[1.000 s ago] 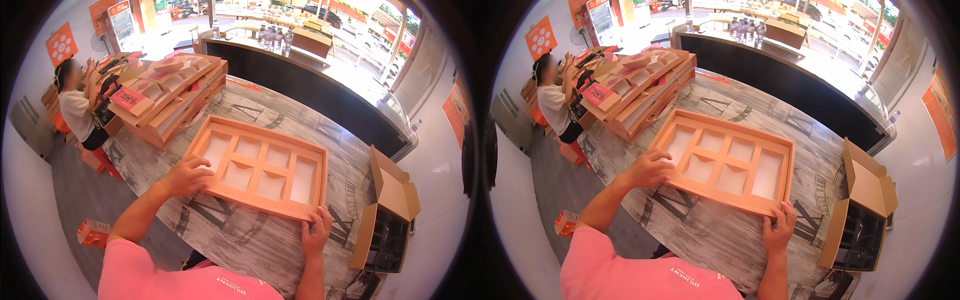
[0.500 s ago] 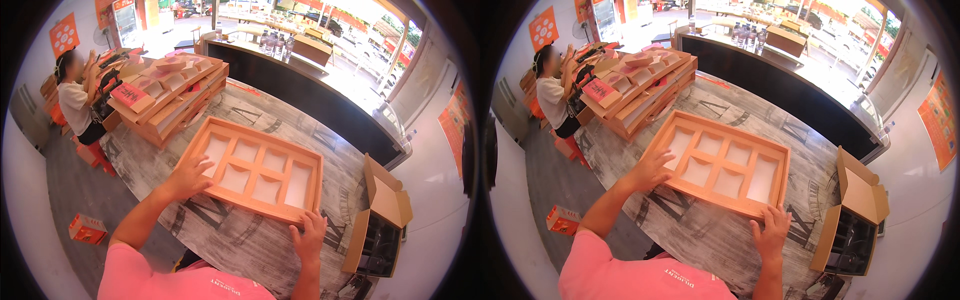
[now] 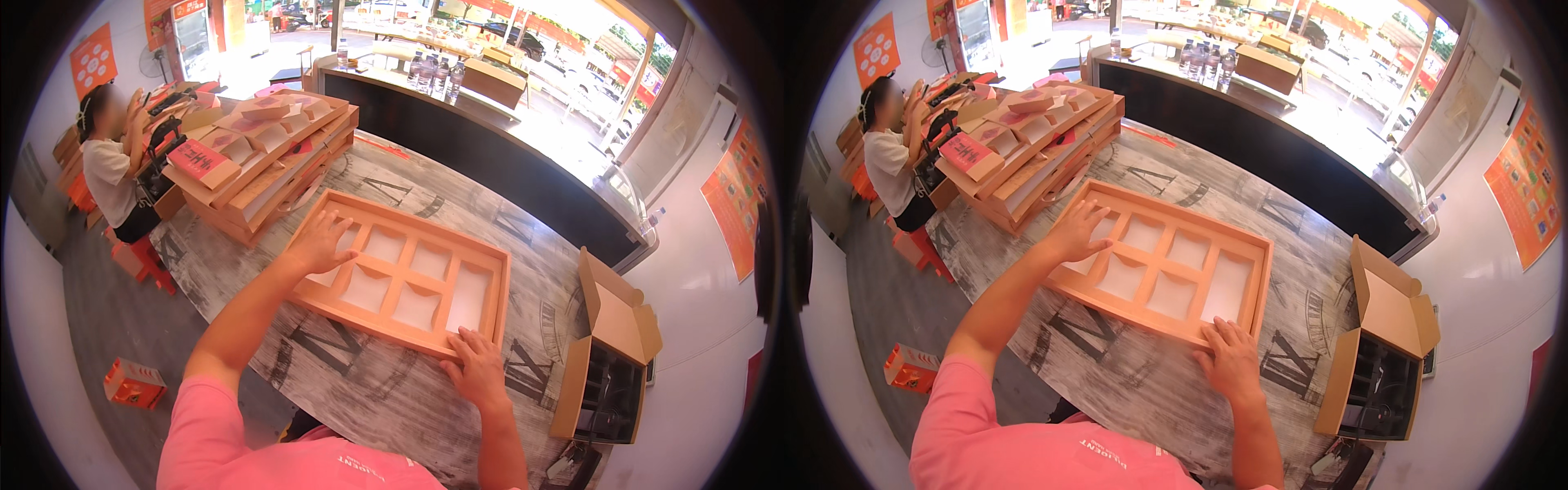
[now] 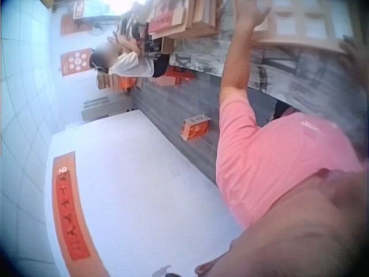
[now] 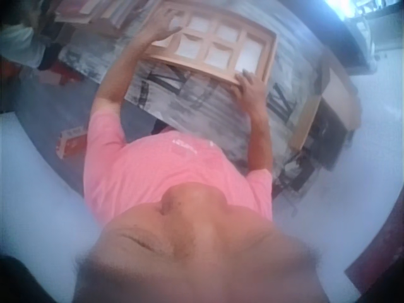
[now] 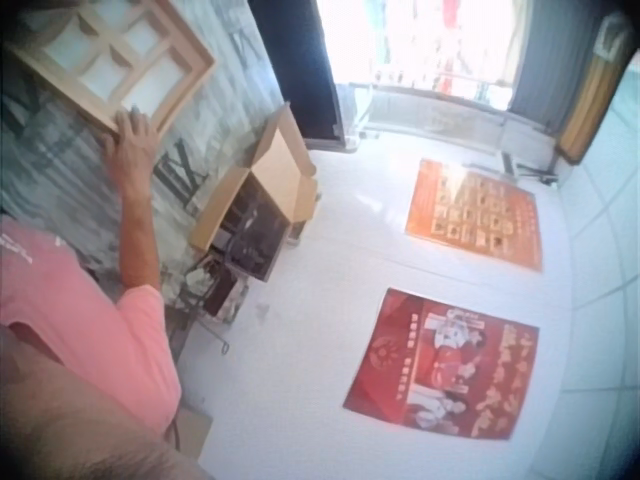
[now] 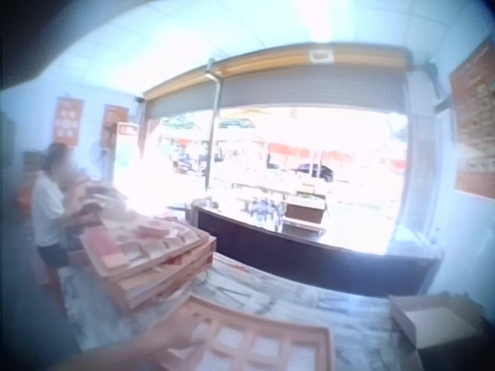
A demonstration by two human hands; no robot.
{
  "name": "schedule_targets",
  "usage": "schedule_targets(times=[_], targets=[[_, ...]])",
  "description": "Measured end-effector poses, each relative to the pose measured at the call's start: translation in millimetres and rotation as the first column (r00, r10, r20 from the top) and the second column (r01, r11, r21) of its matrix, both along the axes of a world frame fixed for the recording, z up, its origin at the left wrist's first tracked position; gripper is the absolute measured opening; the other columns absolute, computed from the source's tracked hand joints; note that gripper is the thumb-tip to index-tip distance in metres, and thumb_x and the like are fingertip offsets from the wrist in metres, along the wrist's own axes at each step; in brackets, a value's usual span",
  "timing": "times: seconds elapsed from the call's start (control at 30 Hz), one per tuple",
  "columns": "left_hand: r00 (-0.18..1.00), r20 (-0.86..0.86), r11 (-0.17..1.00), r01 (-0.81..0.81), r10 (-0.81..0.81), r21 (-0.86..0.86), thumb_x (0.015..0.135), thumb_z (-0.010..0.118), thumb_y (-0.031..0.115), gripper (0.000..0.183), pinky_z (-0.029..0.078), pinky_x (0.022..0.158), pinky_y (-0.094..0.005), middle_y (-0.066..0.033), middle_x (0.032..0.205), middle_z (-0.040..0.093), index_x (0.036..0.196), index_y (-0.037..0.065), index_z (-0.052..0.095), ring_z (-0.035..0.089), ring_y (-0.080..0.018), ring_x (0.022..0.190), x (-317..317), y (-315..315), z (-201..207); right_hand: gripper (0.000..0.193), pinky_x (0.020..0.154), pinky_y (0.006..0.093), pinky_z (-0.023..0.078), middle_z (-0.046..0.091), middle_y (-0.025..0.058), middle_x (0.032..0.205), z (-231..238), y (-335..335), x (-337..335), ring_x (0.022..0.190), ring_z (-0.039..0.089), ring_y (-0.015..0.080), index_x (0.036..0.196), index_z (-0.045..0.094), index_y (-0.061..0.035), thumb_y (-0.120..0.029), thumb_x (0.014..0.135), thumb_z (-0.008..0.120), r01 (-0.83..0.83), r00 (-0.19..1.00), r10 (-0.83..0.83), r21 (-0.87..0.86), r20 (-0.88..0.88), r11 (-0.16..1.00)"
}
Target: The person assembles a large white box by folding its cardboard flaps and then places a wooden insert with internal dividers into the box.
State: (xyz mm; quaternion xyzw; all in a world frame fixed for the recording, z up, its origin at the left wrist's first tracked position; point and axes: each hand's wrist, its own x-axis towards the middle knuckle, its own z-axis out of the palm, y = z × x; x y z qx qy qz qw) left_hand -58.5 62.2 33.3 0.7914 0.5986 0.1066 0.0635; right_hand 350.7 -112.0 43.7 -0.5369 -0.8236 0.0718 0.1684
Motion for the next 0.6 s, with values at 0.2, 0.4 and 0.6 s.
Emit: schedule_targets(times=[0.2,0.4,0.6], targets=[[0.974,-0.156,0.966,-0.191,0.164,-0.173,0.098,0.063,0.061,0.087,0.025,0.128,-0.0483,-0.0323,0.166,0.03,0.162,0.009,0.037,0.028,-0.0458,0.156,19.8,24.6,7.0,0.053,0.113,0.0504,0.044,0.065,0.0135,0.143,-7.5,-1.9,0.7,0.135,0.058,0.0373,0.134,0.07,-0.0131,-0.03,0.085,0.083,-0.019,1.0,0.02,0.065,-0.006,0.998],[0.982,-0.147,0.977,-0.139,0.115,-0.162,0.098,0.06,0.061,0.086,0.022,0.13,-0.0473,-0.0303,0.168,0.029,0.161,0.007,0.039,0.024,-0.0434,0.159,30.0,35.1,3.2,0.048,0.109,0.0481,0.047,0.068,0.0128,0.138,-0.4,-8.4,0.1,0.129,0.062,0.0355,0.123,0.075,-0.0093,-0.021,0.078,0.086,0.015,0.999,-0.009,0.136,-0.042,0.991],[0.992,-0.048,0.992,-0.122,0.121,-0.019,0.099,0.063,0.056,0.081,0.024,0.129,-0.0461,-0.0251,0.167,0.034,0.159,0.005,0.044,0.028,-0.0396,0.157,8.3,31.2,-21.1,0.041,0.107,0.0487,0.047,0.071,0.009,0.132,-8.9,-5.3,-7.5,0.126,0.064,0.0335,0.118,0.076,-0.0119,-0.022,0.08,0.084,-0.009,0.997,0.025,0.22,-0.071,0.975]])
